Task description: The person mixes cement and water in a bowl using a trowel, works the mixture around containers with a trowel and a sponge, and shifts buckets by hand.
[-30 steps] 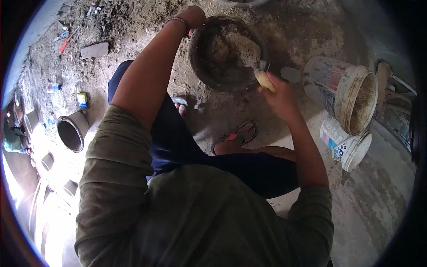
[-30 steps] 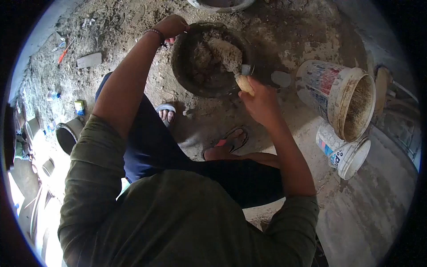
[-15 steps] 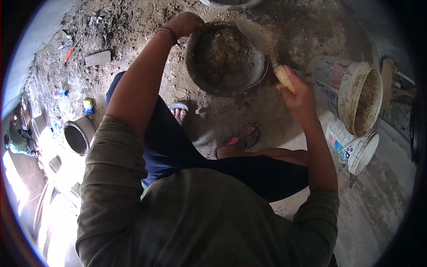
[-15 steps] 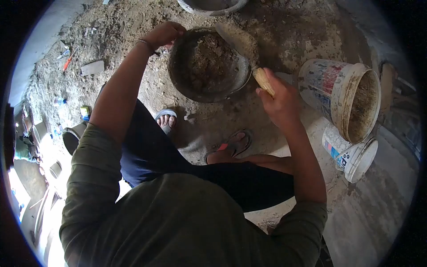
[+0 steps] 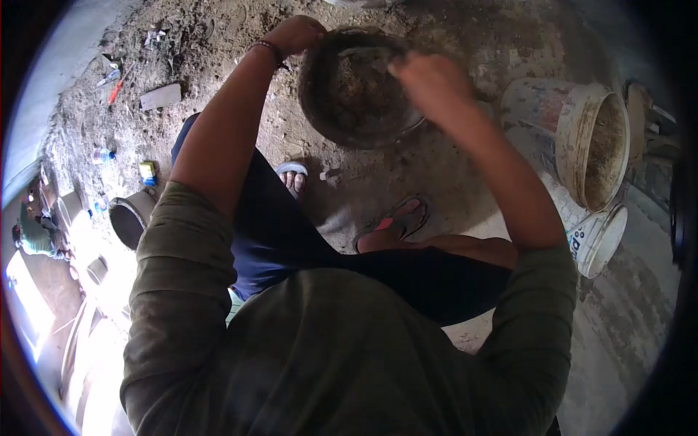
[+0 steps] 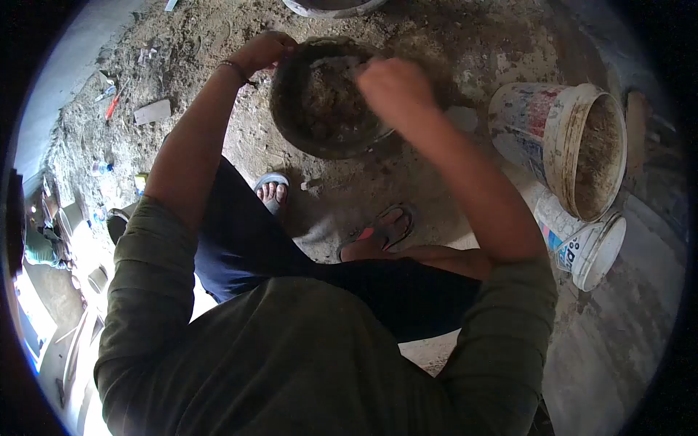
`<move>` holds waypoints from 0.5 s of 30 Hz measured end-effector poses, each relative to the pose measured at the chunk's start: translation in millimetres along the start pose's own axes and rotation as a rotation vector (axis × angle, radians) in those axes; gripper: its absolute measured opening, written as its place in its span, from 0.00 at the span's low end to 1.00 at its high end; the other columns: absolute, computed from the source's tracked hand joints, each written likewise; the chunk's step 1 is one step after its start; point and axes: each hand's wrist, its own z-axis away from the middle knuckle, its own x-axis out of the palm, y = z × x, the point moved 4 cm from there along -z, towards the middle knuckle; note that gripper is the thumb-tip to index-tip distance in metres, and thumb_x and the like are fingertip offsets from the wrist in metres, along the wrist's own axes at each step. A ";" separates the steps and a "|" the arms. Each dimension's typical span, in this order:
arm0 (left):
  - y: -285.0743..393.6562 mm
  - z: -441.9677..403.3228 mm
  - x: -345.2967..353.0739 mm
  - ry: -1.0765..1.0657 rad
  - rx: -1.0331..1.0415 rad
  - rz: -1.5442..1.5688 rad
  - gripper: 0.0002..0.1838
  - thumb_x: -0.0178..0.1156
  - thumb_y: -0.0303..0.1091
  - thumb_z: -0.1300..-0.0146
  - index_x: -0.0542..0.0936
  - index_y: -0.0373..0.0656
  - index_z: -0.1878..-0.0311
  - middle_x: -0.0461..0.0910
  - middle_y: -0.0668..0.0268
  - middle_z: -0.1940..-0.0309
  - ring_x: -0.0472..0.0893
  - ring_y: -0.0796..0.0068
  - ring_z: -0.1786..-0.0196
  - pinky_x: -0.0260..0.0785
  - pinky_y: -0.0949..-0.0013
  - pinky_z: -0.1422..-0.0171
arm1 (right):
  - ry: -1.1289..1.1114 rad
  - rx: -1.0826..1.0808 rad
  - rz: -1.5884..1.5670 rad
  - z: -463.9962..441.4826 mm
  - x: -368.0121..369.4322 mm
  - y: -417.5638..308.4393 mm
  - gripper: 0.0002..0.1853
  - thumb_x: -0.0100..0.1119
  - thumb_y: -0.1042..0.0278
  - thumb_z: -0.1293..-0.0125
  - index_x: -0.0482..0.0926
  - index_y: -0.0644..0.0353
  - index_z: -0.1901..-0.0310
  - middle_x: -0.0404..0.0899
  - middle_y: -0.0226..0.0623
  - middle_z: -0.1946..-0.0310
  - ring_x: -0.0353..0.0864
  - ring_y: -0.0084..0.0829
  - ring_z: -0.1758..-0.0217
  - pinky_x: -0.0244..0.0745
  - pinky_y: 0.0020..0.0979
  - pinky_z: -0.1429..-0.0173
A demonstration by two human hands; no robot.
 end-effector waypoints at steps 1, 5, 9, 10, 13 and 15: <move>4.9 3.9 -1.4 0.022 0.009 -0.065 0.16 0.61 0.40 0.36 0.83 0.42 0.48 0.85 0.63 0.63 0.83 0.69 0.66 0.78 0.63 0.60 | -0.035 0.004 -0.015 2.6 8.6 -10.6 0.15 0.56 0.73 0.38 0.80 0.57 0.50 0.81 0.43 0.63 0.84 0.46 0.61 0.80 0.45 0.57; 2.2 -8.0 0.9 0.047 0.291 -0.274 0.14 0.63 0.39 0.38 0.85 0.42 0.54 0.86 0.60 0.61 0.86 0.66 0.61 0.78 0.62 0.54 | -0.105 0.029 -0.117 40.6 12.4 -23.6 0.18 0.58 0.76 0.42 0.79 0.62 0.48 0.80 0.46 0.63 0.84 0.46 0.59 0.80 0.44 0.57; 13.1 -6.6 0.5 0.070 0.331 -0.435 0.13 0.62 0.38 0.38 0.85 0.40 0.56 0.86 0.57 0.61 0.86 0.63 0.58 0.77 0.60 0.49 | -0.222 0.052 -0.066 53.8 -49.6 5.8 0.22 0.59 0.80 0.45 0.79 0.62 0.46 0.79 0.46 0.63 0.84 0.48 0.58 0.80 0.44 0.56; 11.2 -8.5 1.2 0.072 0.339 -0.448 0.13 0.62 0.38 0.38 0.85 0.40 0.56 0.86 0.57 0.61 0.86 0.62 0.59 0.77 0.59 0.49 | -0.235 0.057 -0.051 50.4 -53.9 10.5 0.23 0.59 0.81 0.46 0.79 0.62 0.45 0.79 0.46 0.63 0.84 0.48 0.58 0.80 0.44 0.55; -22.3 -27.9 7.5 0.141 0.393 -0.396 0.15 0.62 0.40 0.38 0.85 0.39 0.56 0.86 0.56 0.61 0.86 0.61 0.58 0.77 0.58 0.48 | -0.090 0.118 -0.048 16.9 -41.8 8.2 0.24 0.58 0.80 0.45 0.79 0.58 0.44 0.80 0.45 0.61 0.83 0.48 0.58 0.79 0.44 0.54; -33.7 -30.9 13.0 0.165 0.323 -0.296 0.16 0.61 0.41 0.38 0.85 0.39 0.55 0.86 0.55 0.61 0.86 0.60 0.56 0.76 0.58 0.47 | -0.218 0.112 -0.033 0.9 10.6 -18.1 0.24 0.58 0.80 0.45 0.79 0.56 0.44 0.80 0.45 0.60 0.83 0.48 0.57 0.79 0.44 0.54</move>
